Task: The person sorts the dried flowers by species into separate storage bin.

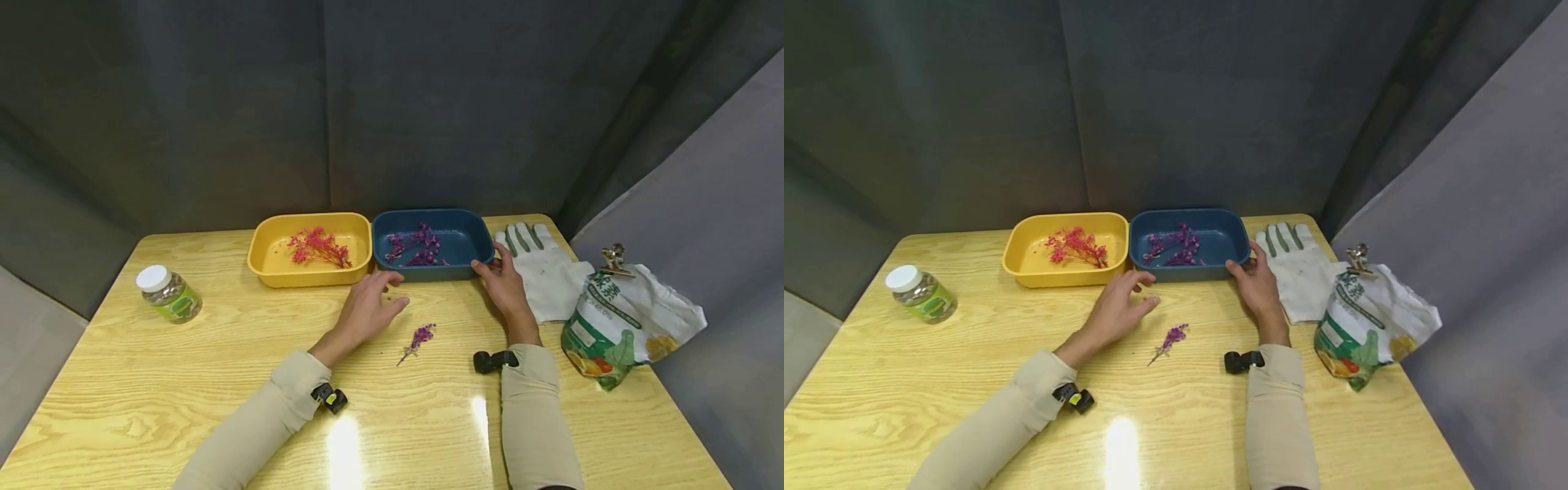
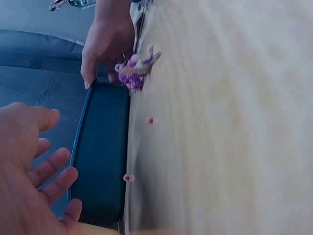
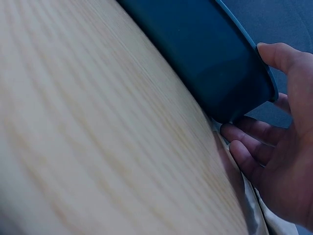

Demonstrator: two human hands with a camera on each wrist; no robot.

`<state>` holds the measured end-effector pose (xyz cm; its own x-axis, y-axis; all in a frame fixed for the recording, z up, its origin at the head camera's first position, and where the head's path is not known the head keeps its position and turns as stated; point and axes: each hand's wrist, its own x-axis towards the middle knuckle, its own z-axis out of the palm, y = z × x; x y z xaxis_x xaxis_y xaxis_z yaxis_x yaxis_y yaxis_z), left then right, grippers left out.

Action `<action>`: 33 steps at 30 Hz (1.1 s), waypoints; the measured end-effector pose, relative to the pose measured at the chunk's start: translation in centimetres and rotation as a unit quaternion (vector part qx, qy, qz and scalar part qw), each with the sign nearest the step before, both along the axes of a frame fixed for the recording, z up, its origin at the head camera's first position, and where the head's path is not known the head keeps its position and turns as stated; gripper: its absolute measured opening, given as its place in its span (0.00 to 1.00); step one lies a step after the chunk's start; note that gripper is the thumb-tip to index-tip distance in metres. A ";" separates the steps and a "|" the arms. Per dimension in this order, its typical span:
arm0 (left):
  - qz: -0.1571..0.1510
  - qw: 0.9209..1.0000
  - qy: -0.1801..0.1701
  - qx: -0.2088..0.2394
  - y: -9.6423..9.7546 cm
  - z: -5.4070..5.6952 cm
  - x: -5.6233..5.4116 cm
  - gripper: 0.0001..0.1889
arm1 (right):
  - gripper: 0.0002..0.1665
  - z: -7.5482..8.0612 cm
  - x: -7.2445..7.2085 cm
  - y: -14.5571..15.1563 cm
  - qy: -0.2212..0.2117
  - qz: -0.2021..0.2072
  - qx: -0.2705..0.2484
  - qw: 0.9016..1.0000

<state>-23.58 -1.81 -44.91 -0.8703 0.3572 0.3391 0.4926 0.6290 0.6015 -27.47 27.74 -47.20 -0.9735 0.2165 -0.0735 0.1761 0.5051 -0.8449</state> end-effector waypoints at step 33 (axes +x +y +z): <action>-0.064 0.980 -0.115 -0.146 0.5 -0.6 4.1 0.20 | 0.47 -0.3 -0.1 0.0 0.007 -0.007 -0.007 1.000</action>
<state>-19.51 -1.32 -45.54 -0.8535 0.5210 0.0058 0.4507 0.7328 0.5097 -27.60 27.75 -47.46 -0.9715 0.2284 -0.0630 0.1706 0.4904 -0.8546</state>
